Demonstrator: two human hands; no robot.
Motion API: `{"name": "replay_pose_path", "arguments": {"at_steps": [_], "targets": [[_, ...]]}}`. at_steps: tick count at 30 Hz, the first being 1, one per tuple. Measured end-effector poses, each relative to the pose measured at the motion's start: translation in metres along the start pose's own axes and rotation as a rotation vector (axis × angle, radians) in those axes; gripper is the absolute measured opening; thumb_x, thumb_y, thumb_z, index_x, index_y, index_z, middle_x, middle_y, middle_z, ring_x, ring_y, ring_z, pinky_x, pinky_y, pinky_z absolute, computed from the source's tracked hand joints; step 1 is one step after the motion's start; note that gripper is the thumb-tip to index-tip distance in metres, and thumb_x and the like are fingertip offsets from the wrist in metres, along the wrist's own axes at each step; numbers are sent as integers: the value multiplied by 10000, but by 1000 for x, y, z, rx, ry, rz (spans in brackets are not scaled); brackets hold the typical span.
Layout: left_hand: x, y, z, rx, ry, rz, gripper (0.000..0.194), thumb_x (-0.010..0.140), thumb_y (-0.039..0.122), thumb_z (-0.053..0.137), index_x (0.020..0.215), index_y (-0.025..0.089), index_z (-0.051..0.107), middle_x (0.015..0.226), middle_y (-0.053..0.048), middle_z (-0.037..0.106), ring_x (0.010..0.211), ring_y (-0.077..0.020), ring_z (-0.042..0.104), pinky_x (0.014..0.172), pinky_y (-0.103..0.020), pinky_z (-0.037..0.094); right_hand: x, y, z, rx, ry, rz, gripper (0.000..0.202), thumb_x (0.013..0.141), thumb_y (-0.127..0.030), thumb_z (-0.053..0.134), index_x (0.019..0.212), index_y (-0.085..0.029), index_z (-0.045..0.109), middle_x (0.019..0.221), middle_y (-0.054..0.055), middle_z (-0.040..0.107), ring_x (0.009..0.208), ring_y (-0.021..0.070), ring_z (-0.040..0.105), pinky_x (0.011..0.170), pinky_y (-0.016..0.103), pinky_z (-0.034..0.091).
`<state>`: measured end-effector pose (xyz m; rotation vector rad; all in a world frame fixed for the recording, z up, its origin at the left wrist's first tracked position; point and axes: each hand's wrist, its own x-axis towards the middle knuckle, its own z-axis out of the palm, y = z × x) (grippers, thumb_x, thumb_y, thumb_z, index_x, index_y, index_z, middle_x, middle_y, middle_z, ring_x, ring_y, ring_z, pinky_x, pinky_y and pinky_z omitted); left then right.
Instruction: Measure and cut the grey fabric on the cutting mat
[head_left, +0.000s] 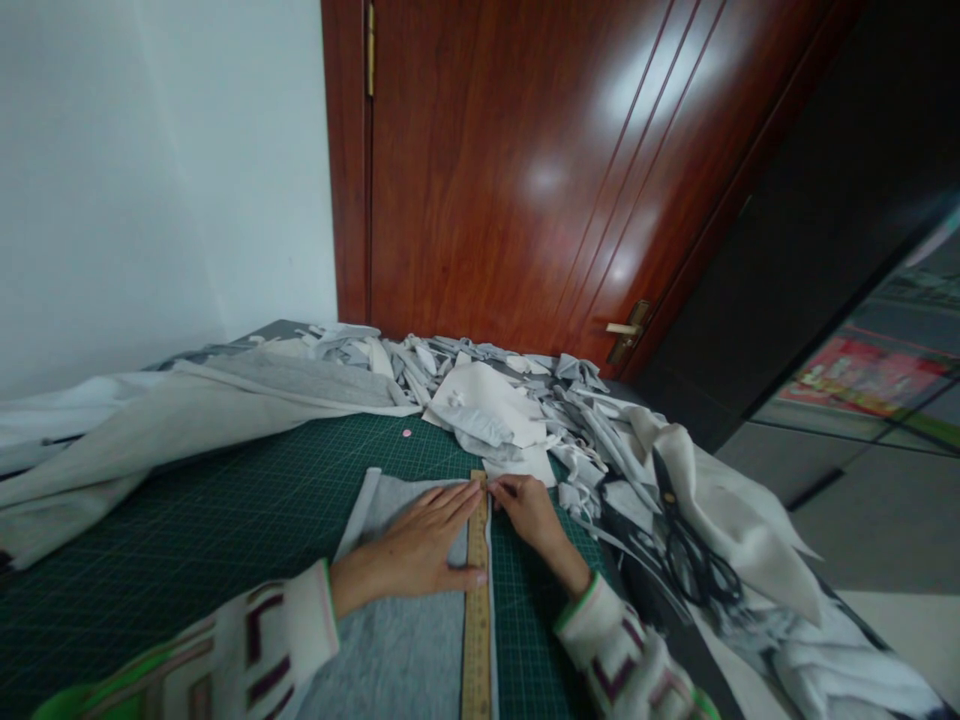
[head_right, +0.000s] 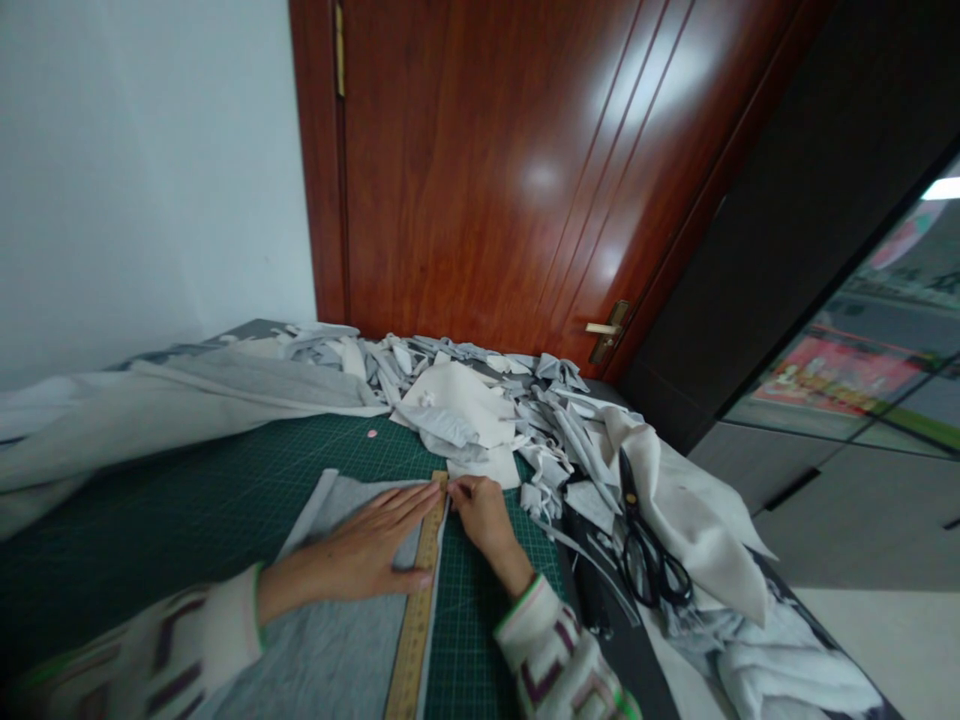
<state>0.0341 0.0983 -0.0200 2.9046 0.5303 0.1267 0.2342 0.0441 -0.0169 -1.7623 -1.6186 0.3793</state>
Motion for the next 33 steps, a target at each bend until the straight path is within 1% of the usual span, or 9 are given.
{"name": "replay_pose_path", "arguments": {"at_steps": [6, 10, 13, 17, 20, 22, 26, 31, 33], "targets": [[2, 1, -1, -2, -15, -15, 970, 867, 747, 438, 1541, 84, 223, 1610, -188, 194, 1494, -292, 187, 1212, -439, 185, 3, -2, -1, -114, 12, 27, 308, 946, -166, 508, 675, -158, 654, 679, 42, 704, 661, 166, 641, 655, 233, 405], [2, -1, 3, -7, 33, 22, 953, 865, 755, 429, 1529, 94, 253, 1593, -203, 245, 1478, -314, 234, 1198, -465, 220, 0, -9, 1, -206, 60, 37, 280, 1008, -171, 381, 840, -151, 604, 800, 77, 716, 752, 182, 666, 675, 242, 417], [3, -2, 6, 6, 54, 35, 948, 852, 759, 449, 1515, 101, 288, 1571, -214, 300, 1462, -327, 277, 1184, -474, 250, -10, -23, 6, -261, 29, -3, 266, 1041, -197, 310, 942, -159, 554, 846, 70, 717, 785, 171, 686, 684, 228, 435], [4, -2, 7, 8, 52, 25, 938, 842, 734, 502, 1497, 87, 323, 1555, -227, 331, 1456, -334, 291, 1189, -472, 246, -25, -38, 14, -388, -7, -4, 227, 1024, -186, 328, 1048, -126, 546, 835, 133, 718, 725, 249, 701, 598, 281, 431], [4, -1, 6, 1, 42, 22, 944, 846, 722, 511, 1504, 78, 304, 1567, -222, 305, 1466, -325, 268, 1196, -460, 232, -30, -36, 15, -473, -10, 24, 239, 997, -141, 345, 1065, -85, 568, 816, 199, 713, 696, 299, 699, 559, 305, 417], [3, -1, 6, -6, 32, 19, 950, 850, 728, 494, 1512, 81, 283, 1577, -218, 282, 1470, -321, 257, 1196, -462, 225, -30, -31, 13, -485, -14, 15, 236, 994, -130, 358, 1014, -102, 591, 830, 196, 717, 721, 281, 700, 589, 301, 430], [3, 0, 4, -23, 21, 9, 974, 851, 743, 466, 1520, 68, 255, 1587, -223, 248, 1478, -325, 231, 1199, -464, 201, -25, -20, 12, -423, 7, -42, 224, 1008, -176, 391, 884, -171, 578, 894, 120, 711, 835, 214, 680, 713, 268, 454], [3, 0, 4, -46, 26, 4, 980, 846, 745, 476, 1517, 64, 261, 1582, -227, 264, 1474, -333, 239, 1202, -462, 193, -20, -16, 10, -329, 48, -78, 318, 1049, -212, 226, 921, -171, 513, 818, 81, 676, 748, 178, 655, 695, 252, 457], [2, 1, 4, -51, 37, 8, 967, 845, 730, 501, 1510, 64, 277, 1575, -228, 284, 1469, -338, 253, 1202, -461, 199, -22, -19, 9, -309, 40, -119, 304, 1051, -232, 236, 942, -171, 513, 844, 80, 667, 772, 179, 649, 722, 253, 462]]}}
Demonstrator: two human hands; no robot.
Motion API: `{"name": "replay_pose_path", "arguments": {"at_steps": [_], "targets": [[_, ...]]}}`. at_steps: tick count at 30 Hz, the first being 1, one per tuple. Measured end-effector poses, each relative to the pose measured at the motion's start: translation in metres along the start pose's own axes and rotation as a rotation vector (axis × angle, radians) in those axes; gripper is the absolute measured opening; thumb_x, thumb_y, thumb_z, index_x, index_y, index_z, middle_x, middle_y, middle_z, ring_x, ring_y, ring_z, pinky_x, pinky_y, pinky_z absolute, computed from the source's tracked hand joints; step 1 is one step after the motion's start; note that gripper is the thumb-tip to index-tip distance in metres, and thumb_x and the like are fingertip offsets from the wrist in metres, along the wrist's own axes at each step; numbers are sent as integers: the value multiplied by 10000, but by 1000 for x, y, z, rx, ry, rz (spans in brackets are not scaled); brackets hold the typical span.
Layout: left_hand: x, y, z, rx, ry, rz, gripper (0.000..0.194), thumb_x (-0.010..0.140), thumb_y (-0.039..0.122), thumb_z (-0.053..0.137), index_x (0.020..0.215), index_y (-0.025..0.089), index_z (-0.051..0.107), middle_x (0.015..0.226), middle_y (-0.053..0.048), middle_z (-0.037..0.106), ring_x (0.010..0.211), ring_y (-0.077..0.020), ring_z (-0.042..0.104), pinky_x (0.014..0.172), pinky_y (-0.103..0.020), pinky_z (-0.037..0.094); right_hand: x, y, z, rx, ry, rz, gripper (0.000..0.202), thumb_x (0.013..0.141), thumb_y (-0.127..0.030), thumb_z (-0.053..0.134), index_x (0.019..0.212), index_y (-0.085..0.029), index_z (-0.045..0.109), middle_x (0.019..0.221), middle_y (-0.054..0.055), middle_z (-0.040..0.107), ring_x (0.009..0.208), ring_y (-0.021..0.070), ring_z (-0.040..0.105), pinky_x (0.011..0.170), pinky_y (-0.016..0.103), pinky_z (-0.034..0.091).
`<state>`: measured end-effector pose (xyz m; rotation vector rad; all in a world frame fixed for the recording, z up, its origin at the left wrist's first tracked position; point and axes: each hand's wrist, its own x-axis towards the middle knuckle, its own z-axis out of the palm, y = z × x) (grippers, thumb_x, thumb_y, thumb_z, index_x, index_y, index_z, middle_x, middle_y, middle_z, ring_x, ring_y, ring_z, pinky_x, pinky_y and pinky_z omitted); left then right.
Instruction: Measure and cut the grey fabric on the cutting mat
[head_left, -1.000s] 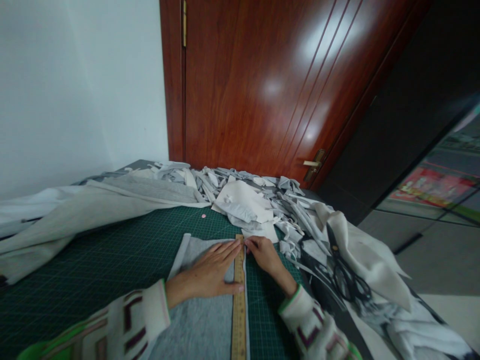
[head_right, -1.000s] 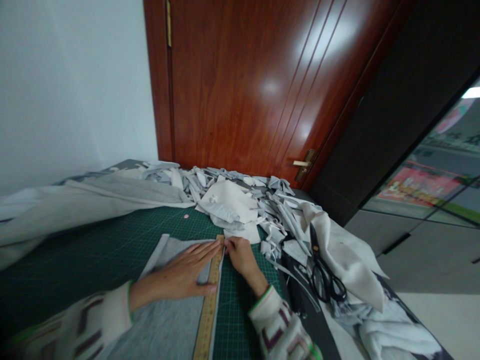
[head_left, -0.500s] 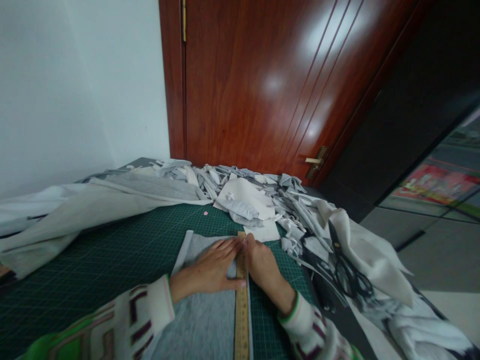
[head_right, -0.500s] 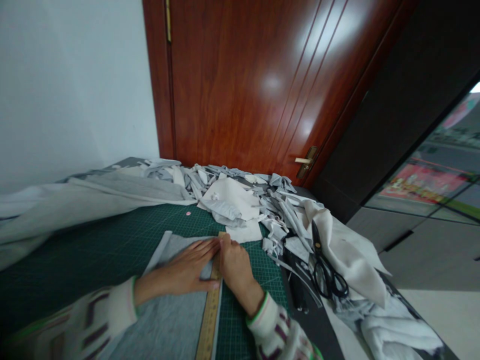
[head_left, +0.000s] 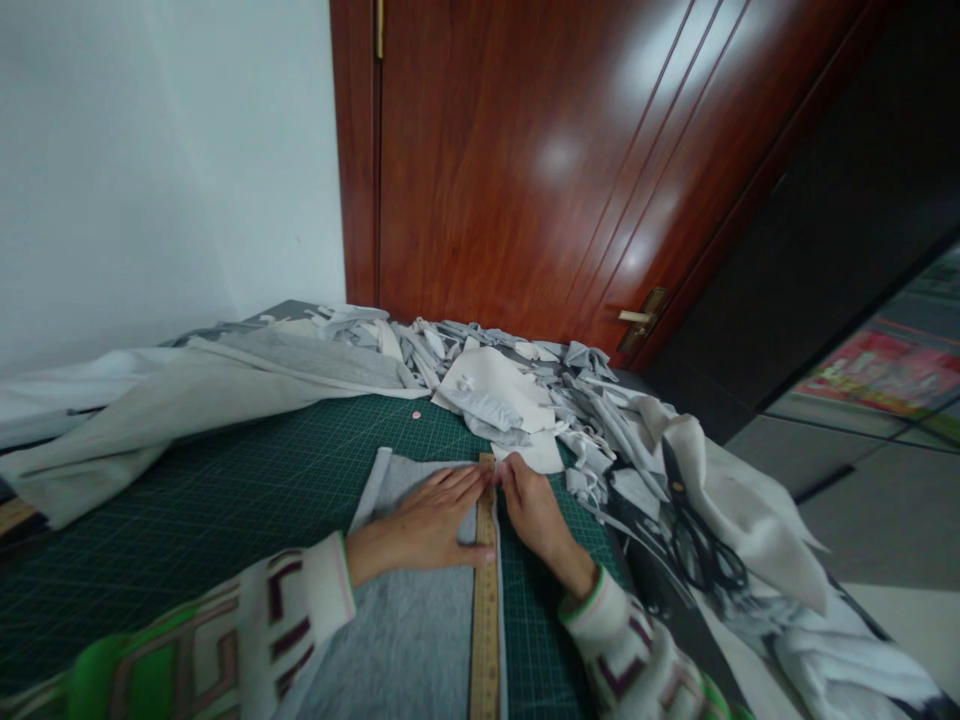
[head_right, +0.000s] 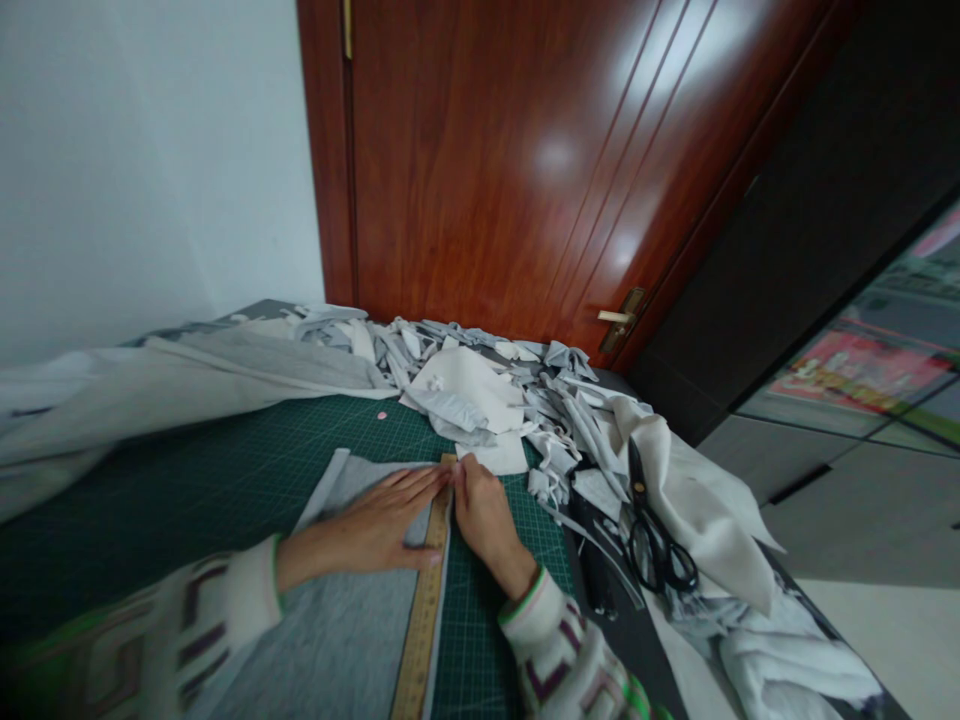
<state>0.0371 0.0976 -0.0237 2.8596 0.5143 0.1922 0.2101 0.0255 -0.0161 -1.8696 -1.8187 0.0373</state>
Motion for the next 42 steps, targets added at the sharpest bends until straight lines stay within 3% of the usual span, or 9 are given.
{"name": "replay_pose_path", "arguments": {"at_steps": [5, 10, 14, 21, 24, 36, 42], "targets": [[0, 2, 0, 9, 23, 19, 891, 844, 687, 547, 1481, 100, 339, 1567, -207, 322, 1460, -335, 278, 1196, -471, 226, -6, -11, -4, -38, -76, -86, 254, 1041, -239, 302, 1047, -155, 541, 930, 109, 681, 823, 202, 662, 732, 265, 479], [1, 2, -1, 11, 10, 9, 917, 841, 680, 557, 1493, 84, 312, 1575, -217, 296, 1462, -339, 271, 1196, -473, 224, -7, -16, -5, -245, -170, -14, 276, 1026, -187, 314, 1152, -121, 551, 863, 141, 714, 769, 251, 698, 643, 296, 480], [0, 1, 0, 0, -6, 1, 943, 847, 718, 509, 1496, 66, 302, 1574, -233, 276, 1465, -350, 258, 1194, -491, 221, -7, -13, -5, -229, -188, -7, 291, 1017, -197, 361, 1219, -122, 557, 881, 161, 729, 771, 254, 708, 631, 289, 462], [-1, 0, -2, -1, -10, 1, 976, 854, 735, 469, 1534, 79, 222, 1604, -202, 207, 1490, -307, 196, 1208, -464, 177, 0, 6, -1, -112, -173, 19, 258, 1020, -199, 400, 929, -147, 636, 840, 96, 727, 763, 194, 682, 639, 250, 393], [-1, -1, -3, 12, 0, 10, 919, 861, 710, 490, 1530, 121, 266, 1614, -171, 190, 1492, -300, 193, 1206, -456, 177, 3, 13, 0, -78, -170, 11, 264, 1010, -213, 429, 854, -165, 636, 794, 62, 708, 706, 167, 638, 628, 240, 366], [-2, -2, -9, 12, 33, 38, 850, 848, 651, 573, 1504, 159, 351, 1606, -159, 237, 1462, -314, 282, 1186, -452, 242, 3, 20, 6, -67, -164, 21, 273, 1009, -193, 402, 866, -146, 630, 807, 94, 695, 735, 190, 624, 635, 259, 345], [-2, -5, -6, -18, 96, 62, 752, 843, 636, 590, 1445, 207, 453, 1588, -127, 307, 1454, -316, 303, 1177, -465, 267, 4, 26, 5, -14, -160, -9, 249, 984, -178, 435, 794, -175, 596, 760, 47, 670, 713, 169, 614, 640, 249, 356]]}}
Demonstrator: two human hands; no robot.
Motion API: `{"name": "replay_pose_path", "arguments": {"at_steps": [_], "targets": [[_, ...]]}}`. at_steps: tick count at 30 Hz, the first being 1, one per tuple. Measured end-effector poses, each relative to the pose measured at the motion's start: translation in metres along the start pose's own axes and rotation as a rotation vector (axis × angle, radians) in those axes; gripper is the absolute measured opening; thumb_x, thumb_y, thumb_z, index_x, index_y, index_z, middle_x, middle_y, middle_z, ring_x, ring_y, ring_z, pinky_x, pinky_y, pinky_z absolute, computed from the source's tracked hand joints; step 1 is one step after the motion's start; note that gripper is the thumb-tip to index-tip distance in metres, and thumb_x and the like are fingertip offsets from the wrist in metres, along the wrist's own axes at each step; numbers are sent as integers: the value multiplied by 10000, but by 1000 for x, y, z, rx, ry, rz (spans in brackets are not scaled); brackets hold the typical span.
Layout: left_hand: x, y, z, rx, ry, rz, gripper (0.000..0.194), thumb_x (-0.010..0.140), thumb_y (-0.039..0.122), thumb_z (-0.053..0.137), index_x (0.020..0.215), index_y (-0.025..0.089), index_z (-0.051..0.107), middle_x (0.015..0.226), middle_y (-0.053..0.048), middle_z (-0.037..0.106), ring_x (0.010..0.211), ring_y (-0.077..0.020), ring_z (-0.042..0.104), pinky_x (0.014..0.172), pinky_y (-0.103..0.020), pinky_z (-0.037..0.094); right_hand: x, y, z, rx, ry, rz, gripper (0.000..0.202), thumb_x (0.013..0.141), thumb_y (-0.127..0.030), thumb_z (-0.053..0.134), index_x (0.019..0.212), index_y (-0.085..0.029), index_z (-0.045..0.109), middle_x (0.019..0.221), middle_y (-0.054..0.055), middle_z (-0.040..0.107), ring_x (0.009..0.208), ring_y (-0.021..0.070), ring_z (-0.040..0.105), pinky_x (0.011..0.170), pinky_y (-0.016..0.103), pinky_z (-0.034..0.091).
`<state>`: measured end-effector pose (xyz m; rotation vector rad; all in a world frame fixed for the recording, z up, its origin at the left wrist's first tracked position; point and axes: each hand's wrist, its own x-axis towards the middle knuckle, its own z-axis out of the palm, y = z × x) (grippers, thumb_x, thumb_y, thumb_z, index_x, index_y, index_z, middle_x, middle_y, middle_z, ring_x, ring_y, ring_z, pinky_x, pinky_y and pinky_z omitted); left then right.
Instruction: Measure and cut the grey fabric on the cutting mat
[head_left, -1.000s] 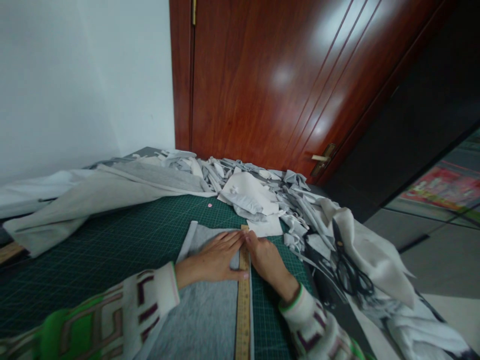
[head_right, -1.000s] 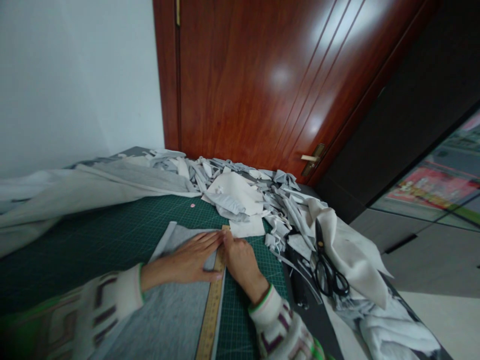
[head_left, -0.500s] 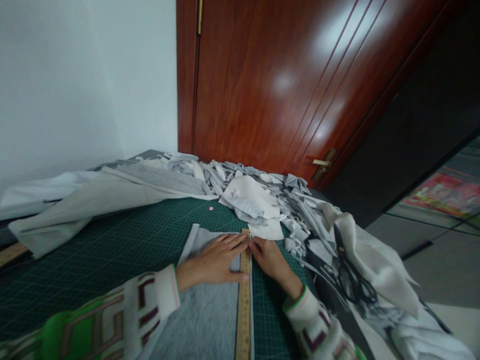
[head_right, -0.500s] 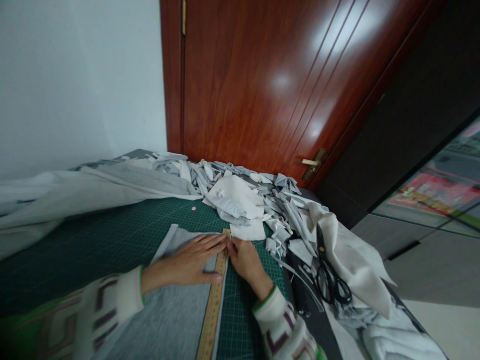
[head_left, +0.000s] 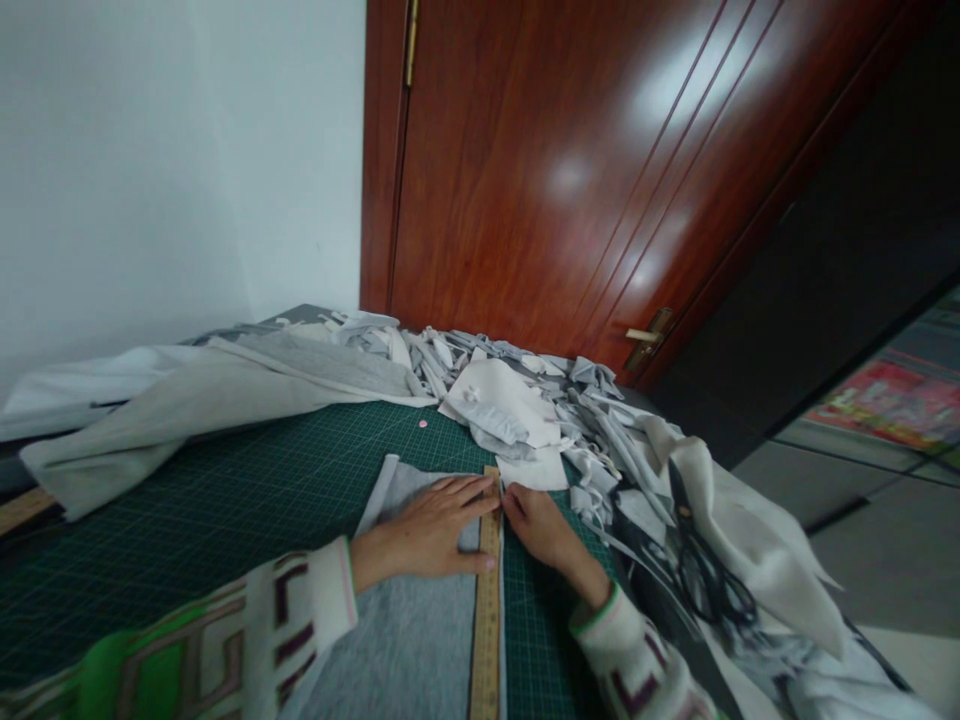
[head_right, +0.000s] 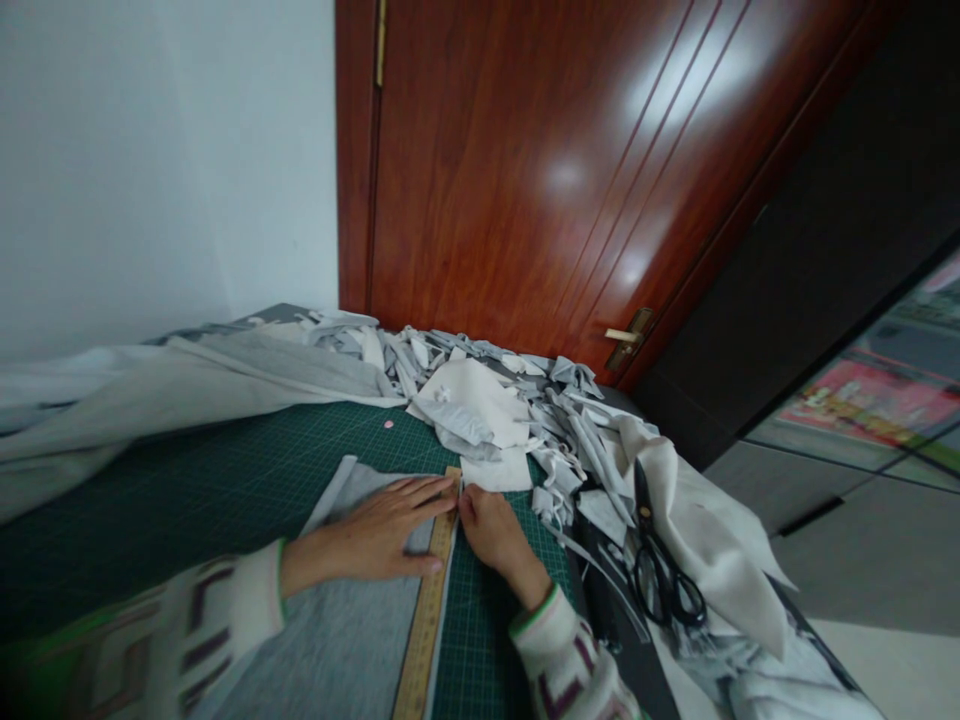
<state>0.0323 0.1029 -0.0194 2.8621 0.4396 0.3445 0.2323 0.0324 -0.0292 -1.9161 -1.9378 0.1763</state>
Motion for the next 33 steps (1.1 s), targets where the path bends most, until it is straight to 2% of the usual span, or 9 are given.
{"name": "replay_pose_path", "arguments": {"at_steps": [3, 8, 14, 19, 26, 29, 33], "targets": [[-1, -1, 3, 20, 16, 6, 718, 844, 634, 591, 1424, 226, 483, 1575, -111, 347, 1446, -315, 322, 1173, -460, 278, 1, -2, -2, 37, 45, -4, 249, 982, -181, 422, 782, -184, 570, 713, 24, 635, 676, 162, 592, 627, 246, 360], [-1, -1, 7, 31, 27, 2, 739, 842, 624, 595, 1425, 186, 475, 1519, -143, 434, 1418, -343, 363, 1171, -493, 279, 4, -14, -2, 103, 121, -67, 280, 1034, -276, 319, 856, -196, 521, 817, 41, 638, 742, 159, 589, 691, 238, 417], [-2, 2, -2, 22, 0, -16, 669, 874, 548, 587, 1423, 178, 485, 1538, -160, 399, 1419, -353, 360, 1160, -503, 305, 1, -14, 1, 64, 131, -78, 281, 1037, -276, 285, 884, -200, 509, 735, 39, 625, 648, 180, 590, 602, 257, 379], [-3, 2, -4, -21, 12, 7, 697, 844, 517, 633, 1426, 171, 466, 1547, -158, 384, 1430, -344, 342, 1170, -475, 307, 0, -13, 1, 25, 129, -94, 254, 1027, -257, 328, 905, -199, 543, 739, 38, 626, 628, 178, 581, 577, 257, 351], [-1, 2, -5, -31, 7, 32, 729, 822, 481, 672, 1429, 153, 435, 1531, -179, 397, 1427, -321, 353, 1179, -445, 297, 3, -16, -3, 105, 165, -178, 272, 1033, -282, 341, 829, -218, 507, 851, 57, 614, 868, 208, 563, 793, 293, 431], [-1, 4, -8, -42, -13, 16, 748, 826, 484, 667, 1436, 138, 408, 1533, -186, 390, 1428, -312, 352, 1187, -441, 279, 3, -16, -1, 148, 152, -185, 280, 1045, -301, 302, 857, -219, 493, 799, 35, 595, 762, 184, 569, 718, 269, 438], [-2, 4, -7, -57, -20, -33, 812, 814, 515, 670, 1443, 104, 364, 1524, -214, 392, 1420, -316, 363, 1184, -445, 280, 3, -12, 3, 148, 148, -128, 263, 1038, -283, 295, 896, -200, 501, 735, 35, 580, 665, 199, 570, 638, 286, 405]]}}
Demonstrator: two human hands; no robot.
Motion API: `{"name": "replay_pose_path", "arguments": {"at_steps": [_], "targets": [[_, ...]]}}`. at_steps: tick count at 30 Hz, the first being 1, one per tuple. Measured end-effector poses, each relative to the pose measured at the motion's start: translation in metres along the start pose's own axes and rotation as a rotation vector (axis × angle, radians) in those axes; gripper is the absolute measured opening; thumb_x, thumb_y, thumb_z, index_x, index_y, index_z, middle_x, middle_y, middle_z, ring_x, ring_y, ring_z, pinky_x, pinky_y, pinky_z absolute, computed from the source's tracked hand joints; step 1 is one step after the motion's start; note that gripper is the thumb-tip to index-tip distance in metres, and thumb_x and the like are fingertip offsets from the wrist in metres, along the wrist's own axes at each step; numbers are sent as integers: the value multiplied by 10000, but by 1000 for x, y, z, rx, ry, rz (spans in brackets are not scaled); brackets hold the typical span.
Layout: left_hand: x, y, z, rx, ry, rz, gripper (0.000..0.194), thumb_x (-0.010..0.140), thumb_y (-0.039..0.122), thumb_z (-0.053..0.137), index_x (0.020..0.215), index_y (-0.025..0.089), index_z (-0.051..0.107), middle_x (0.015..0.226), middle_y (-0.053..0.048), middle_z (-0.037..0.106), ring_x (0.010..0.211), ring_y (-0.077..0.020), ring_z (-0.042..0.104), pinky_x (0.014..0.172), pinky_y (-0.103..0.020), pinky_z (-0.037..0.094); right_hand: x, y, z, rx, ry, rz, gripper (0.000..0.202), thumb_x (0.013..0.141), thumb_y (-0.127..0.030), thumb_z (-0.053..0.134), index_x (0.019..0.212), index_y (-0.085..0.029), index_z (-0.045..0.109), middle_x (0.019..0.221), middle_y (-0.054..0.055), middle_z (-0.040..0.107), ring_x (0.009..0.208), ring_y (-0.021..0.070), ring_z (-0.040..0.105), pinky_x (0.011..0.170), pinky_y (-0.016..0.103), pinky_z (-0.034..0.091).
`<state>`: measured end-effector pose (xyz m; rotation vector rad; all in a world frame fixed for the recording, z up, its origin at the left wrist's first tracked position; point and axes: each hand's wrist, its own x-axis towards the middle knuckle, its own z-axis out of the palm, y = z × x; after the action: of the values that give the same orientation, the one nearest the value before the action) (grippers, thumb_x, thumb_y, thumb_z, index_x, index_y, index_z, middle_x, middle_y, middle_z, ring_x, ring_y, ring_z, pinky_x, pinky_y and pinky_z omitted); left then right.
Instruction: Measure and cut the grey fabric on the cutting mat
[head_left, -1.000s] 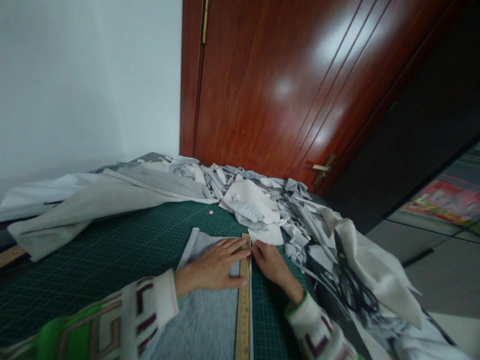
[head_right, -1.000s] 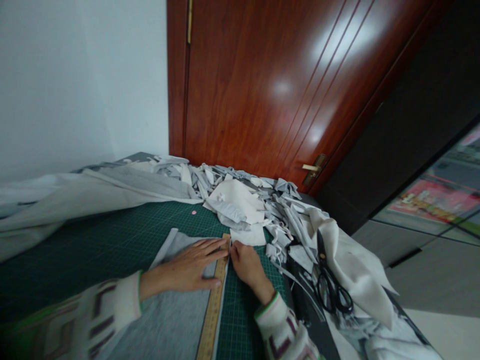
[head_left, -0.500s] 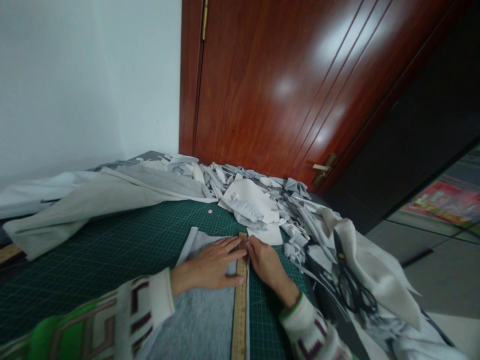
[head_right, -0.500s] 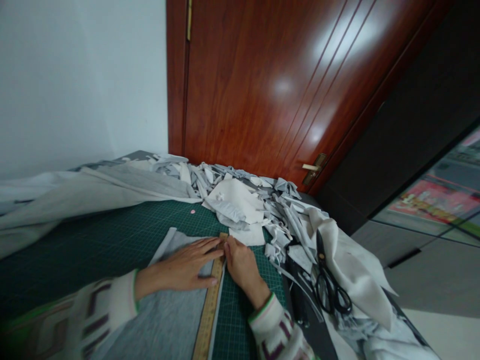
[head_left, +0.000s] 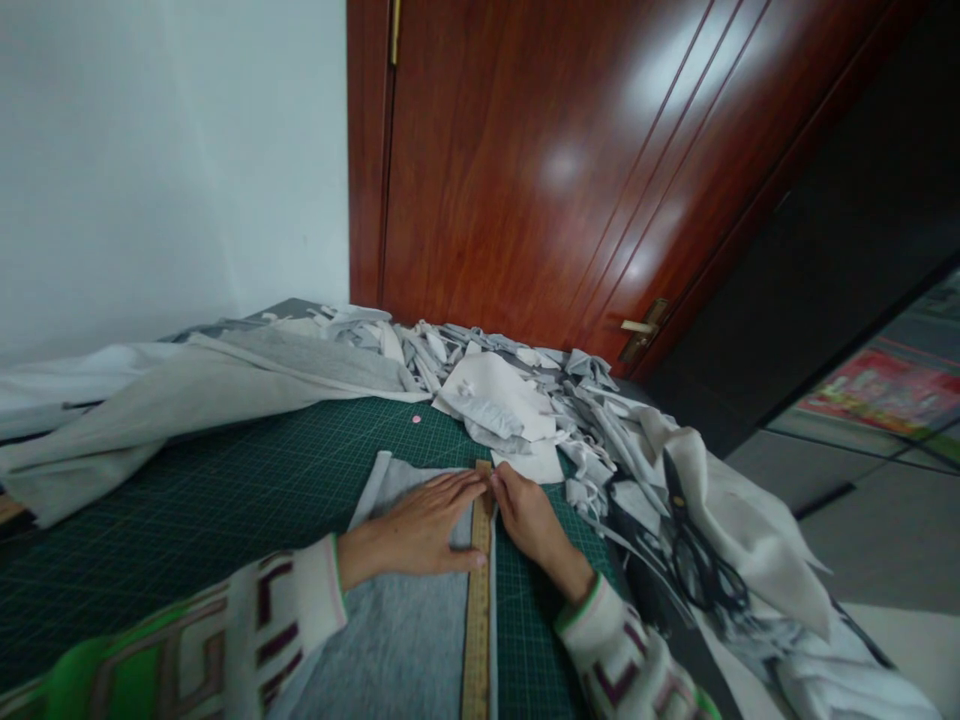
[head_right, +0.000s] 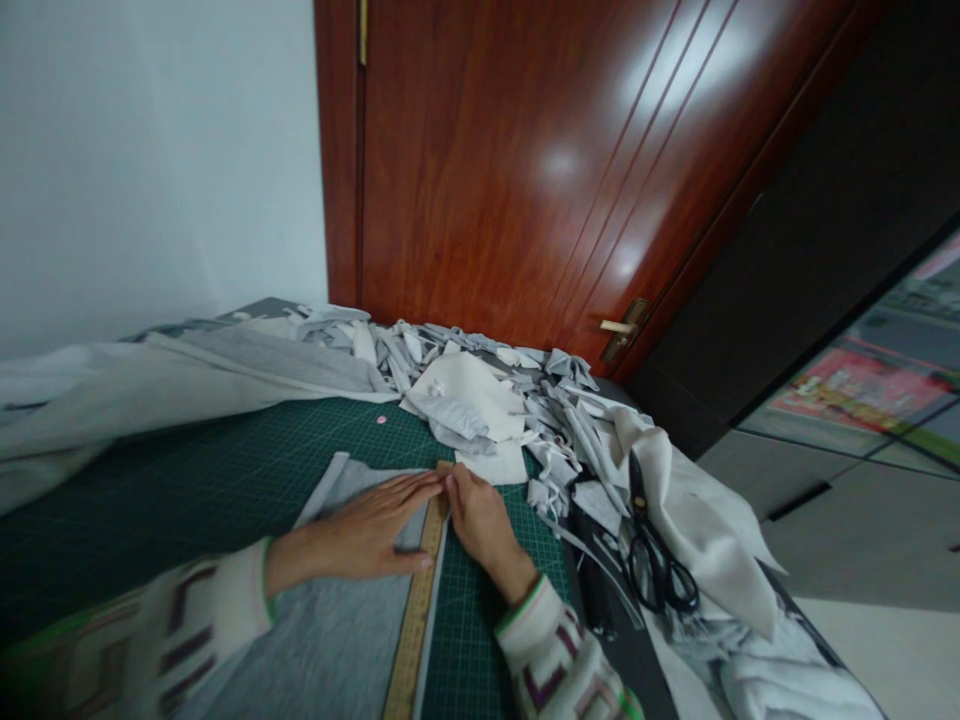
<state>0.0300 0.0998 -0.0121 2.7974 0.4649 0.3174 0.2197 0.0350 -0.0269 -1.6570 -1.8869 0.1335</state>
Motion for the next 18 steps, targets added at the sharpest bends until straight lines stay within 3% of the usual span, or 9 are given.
{"name": "replay_pose_path", "arguments": {"at_steps": [7, 13, 18], "targets": [[0, -6, 4, -8, -23, -4, 843, 832, 548, 644, 1460, 84, 325, 1542, -235, 354, 1434, -310, 342, 1186, -439, 277, 2, -3, 0, 33, -53, 7, 238, 1022, -237, 375, 884, -184, 562, 847, 53, 643, 773, 174, 604, 729, 248, 422], [1, -10, 3, -74, -68, -5, 950, 839, 628, 617, 1525, 101, 224, 1607, -210, 206, 1487, -285, 215, 1211, -423, 220, 8, 3, -1, -3, -31, 196, 255, 992, -193, 444, 803, -156, 610, 730, 52, 667, 676, 169, 613, 650, 239, 401], [0, -8, 1, -96, -94, -57, 914, 837, 601, 642, 1520, 112, 282, 1626, -192, 152, 1496, -294, 174, 1206, -405, 234, 15, 5, -3, -31, -47, 312, 314, 978, -151, 444, 733, -157, 640, 696, 60, 695, 648, 159, 638, 634, 225, 408]]}}
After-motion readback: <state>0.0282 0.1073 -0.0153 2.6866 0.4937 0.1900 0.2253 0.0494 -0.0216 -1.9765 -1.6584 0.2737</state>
